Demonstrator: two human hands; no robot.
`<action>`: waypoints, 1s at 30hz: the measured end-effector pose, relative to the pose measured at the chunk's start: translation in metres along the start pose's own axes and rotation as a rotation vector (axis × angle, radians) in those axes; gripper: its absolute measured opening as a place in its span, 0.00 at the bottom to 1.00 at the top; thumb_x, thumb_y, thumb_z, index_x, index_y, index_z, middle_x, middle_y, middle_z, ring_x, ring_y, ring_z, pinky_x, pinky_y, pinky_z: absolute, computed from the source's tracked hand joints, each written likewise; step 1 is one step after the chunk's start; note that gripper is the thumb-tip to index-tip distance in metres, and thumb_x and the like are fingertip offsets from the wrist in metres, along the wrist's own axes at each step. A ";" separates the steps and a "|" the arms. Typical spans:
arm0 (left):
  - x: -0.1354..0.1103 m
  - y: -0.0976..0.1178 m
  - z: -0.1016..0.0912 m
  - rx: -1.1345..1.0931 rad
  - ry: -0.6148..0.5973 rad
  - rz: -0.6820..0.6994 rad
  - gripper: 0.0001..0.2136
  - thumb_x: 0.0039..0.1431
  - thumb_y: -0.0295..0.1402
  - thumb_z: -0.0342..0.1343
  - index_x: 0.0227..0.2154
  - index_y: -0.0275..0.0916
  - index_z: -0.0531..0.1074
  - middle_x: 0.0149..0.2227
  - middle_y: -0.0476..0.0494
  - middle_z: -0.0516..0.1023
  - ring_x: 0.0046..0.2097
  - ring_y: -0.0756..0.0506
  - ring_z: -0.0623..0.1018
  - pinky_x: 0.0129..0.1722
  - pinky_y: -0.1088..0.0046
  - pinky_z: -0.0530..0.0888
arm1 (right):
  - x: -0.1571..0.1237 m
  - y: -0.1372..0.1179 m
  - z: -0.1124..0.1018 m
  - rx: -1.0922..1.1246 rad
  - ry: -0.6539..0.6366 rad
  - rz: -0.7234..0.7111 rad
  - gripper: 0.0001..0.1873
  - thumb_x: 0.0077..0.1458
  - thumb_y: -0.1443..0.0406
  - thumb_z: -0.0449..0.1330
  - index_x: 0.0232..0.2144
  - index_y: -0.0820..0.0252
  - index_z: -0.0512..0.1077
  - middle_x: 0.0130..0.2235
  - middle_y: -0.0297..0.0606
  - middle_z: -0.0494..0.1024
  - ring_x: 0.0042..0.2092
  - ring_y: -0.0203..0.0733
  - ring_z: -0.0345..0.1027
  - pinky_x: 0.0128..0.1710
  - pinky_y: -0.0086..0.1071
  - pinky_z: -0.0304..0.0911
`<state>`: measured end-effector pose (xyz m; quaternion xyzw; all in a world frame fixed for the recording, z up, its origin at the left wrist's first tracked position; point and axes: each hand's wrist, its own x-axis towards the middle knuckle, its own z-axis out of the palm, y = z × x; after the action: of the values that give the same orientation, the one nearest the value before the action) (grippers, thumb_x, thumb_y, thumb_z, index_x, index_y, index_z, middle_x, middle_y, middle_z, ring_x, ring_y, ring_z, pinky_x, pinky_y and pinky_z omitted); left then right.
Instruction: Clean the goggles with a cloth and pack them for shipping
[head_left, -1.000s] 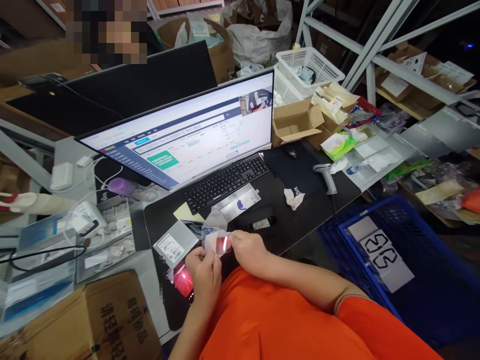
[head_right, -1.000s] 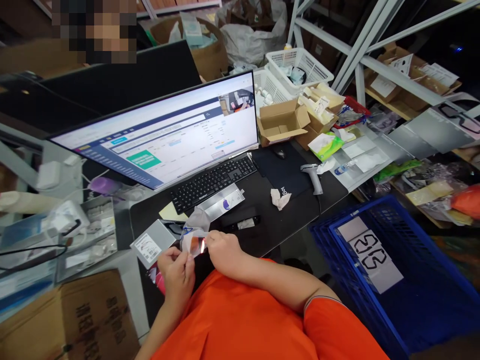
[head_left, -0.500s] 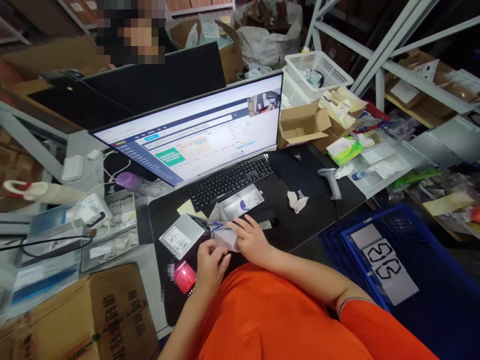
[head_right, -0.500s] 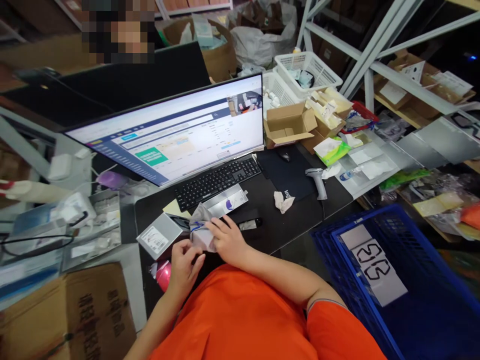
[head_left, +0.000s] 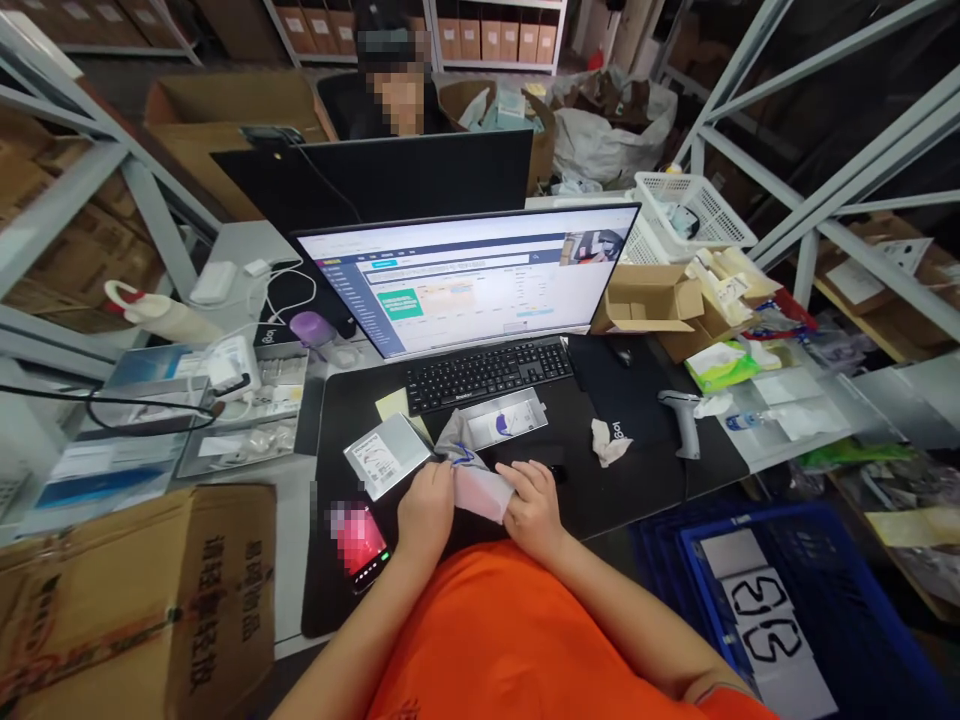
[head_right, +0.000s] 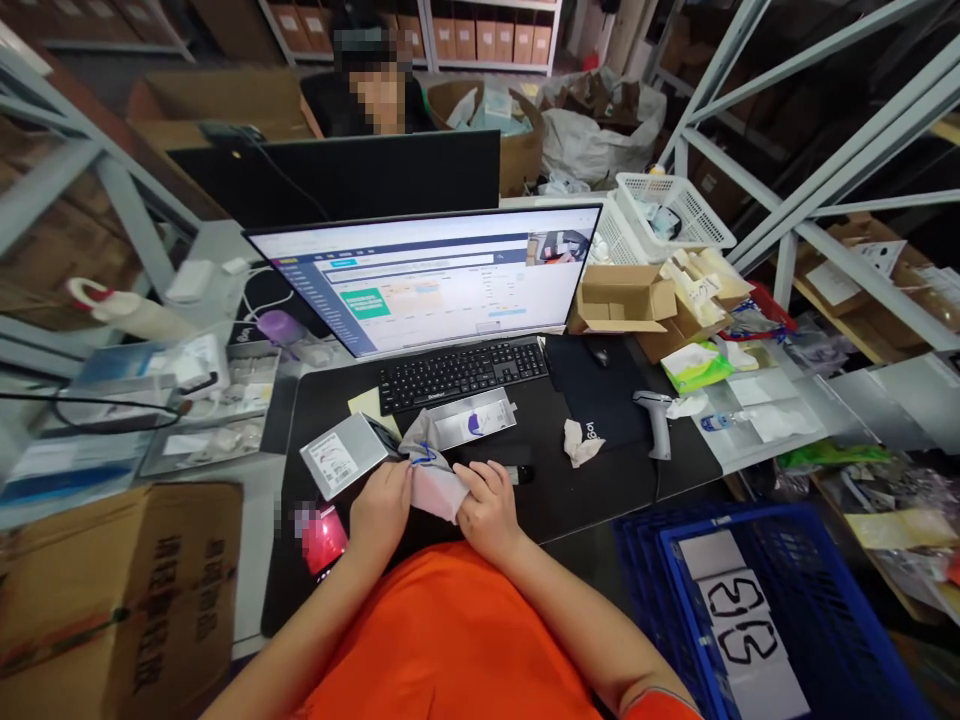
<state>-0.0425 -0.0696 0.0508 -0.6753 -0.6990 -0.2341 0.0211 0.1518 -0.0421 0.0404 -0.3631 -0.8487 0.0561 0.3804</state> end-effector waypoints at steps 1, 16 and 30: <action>0.000 0.000 0.000 -0.003 0.007 0.039 0.12 0.69 0.31 0.45 0.40 0.34 0.74 0.33 0.41 0.75 0.35 0.44 0.76 0.32 0.70 0.72 | 0.000 0.000 -0.001 0.004 -0.005 -0.008 0.12 0.47 0.75 0.57 0.23 0.56 0.75 0.53 0.38 0.79 0.54 0.49 0.66 0.59 0.48 0.59; -0.005 0.021 -0.019 -0.237 -0.064 0.388 0.11 0.69 0.30 0.46 0.47 0.39 0.71 0.37 0.42 0.77 0.38 0.44 0.76 0.37 0.67 0.75 | -0.004 -0.006 -0.023 0.320 -0.032 0.212 0.11 0.52 0.70 0.59 0.34 0.54 0.81 0.36 0.39 0.83 0.38 0.44 0.76 0.50 0.45 0.71; -0.012 0.044 -0.016 -0.130 -0.269 -0.091 0.10 0.65 0.35 0.48 0.29 0.41 0.68 0.28 0.47 0.76 0.31 0.45 0.77 0.29 0.70 0.68 | -0.011 -0.015 -0.029 0.342 0.035 0.648 0.11 0.47 0.73 0.61 0.28 0.56 0.82 0.56 0.45 0.74 0.51 0.50 0.68 0.48 0.40 0.68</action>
<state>-0.0045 -0.0878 0.0743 -0.6681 -0.7089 -0.1871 -0.1270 0.1680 -0.0653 0.0598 -0.5451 -0.6614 0.3086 0.4125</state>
